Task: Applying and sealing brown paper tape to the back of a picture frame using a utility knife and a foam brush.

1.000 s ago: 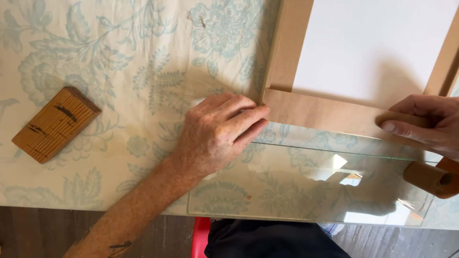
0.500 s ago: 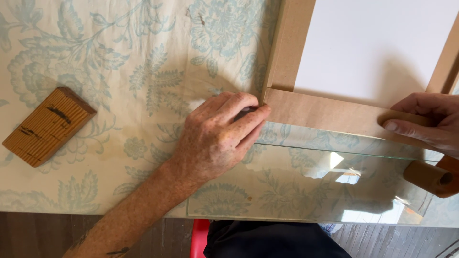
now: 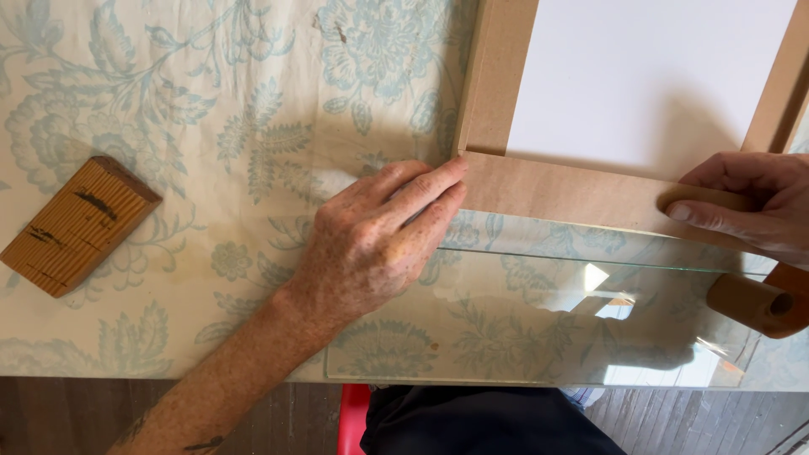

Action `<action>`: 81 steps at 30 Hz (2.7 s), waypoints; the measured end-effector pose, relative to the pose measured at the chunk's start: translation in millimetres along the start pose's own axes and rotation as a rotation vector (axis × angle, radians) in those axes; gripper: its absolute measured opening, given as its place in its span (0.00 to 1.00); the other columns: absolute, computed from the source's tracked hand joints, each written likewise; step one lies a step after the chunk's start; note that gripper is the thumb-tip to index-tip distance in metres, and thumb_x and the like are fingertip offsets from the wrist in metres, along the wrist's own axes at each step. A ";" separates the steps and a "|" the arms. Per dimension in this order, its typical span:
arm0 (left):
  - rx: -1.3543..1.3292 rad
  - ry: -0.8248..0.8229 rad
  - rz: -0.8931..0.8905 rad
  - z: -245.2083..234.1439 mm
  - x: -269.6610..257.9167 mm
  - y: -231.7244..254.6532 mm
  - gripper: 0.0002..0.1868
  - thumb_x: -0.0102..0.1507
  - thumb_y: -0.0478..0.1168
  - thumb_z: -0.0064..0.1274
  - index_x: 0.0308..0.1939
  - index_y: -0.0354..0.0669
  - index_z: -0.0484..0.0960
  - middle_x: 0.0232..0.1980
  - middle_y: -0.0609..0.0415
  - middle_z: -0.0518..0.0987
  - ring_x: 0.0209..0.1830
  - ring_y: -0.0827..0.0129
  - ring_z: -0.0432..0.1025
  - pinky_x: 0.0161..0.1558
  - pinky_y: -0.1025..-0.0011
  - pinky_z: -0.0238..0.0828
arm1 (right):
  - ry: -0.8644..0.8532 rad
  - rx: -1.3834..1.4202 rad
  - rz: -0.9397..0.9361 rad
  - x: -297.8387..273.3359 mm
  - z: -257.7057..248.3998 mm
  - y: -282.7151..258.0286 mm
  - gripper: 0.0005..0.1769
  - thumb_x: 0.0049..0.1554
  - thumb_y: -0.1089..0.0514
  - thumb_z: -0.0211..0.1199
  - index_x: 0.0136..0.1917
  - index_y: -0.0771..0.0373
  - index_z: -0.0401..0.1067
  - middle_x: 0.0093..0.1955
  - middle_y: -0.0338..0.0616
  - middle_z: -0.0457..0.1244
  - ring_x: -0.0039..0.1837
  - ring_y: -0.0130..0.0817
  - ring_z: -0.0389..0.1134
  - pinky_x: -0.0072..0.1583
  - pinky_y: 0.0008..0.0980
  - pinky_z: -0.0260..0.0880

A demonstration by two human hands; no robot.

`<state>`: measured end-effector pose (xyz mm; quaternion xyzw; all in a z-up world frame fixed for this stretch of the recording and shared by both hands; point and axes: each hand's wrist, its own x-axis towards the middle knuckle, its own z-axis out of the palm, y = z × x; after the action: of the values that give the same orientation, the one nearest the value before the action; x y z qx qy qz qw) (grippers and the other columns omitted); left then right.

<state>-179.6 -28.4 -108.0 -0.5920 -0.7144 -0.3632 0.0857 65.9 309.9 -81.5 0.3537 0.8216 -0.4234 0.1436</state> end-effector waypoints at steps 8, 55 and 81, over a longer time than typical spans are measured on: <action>-0.039 -0.009 -0.016 0.7 0.6 -2.5 0.05 0.69 0.30 0.64 0.48 0.38 0.88 0.59 0.55 0.83 0.46 0.63 0.77 0.46 0.70 0.80 | -0.002 -0.071 0.063 -1.7 -0.6 -20.3 0.08 0.55 0.62 0.72 0.49 0.64 0.83 0.39 0.41 0.73 0.41 0.24 0.66 0.42 0.20 0.61; -0.010 -0.204 0.042 -4.8 7.5 12.7 0.03 0.72 0.18 0.69 0.50 0.18 0.91 0.56 0.31 0.88 0.49 0.48 0.81 0.57 0.56 0.78 | -0.051 0.007 0.245 -33.0 -58.6 16.5 0.14 0.52 0.49 0.77 0.37 0.60 0.79 0.30 0.37 0.65 0.33 0.26 0.63 0.32 0.28 0.58; -0.037 -0.249 0.035 -3.0 -4.8 3.4 0.07 0.71 0.18 0.68 0.52 0.16 0.89 0.60 0.24 0.86 0.52 0.45 0.81 0.57 0.55 0.74 | -0.050 -0.133 0.290 -47.6 -56.0 5.7 0.12 0.64 0.46 0.59 0.46 0.53 0.77 0.32 0.35 0.58 0.35 0.26 0.56 0.36 0.30 0.56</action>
<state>-176.0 -34.0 -107.1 -0.6465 -0.7021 -0.2984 -0.0084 107.2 334.9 -25.8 0.4474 0.7844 -0.3518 0.2467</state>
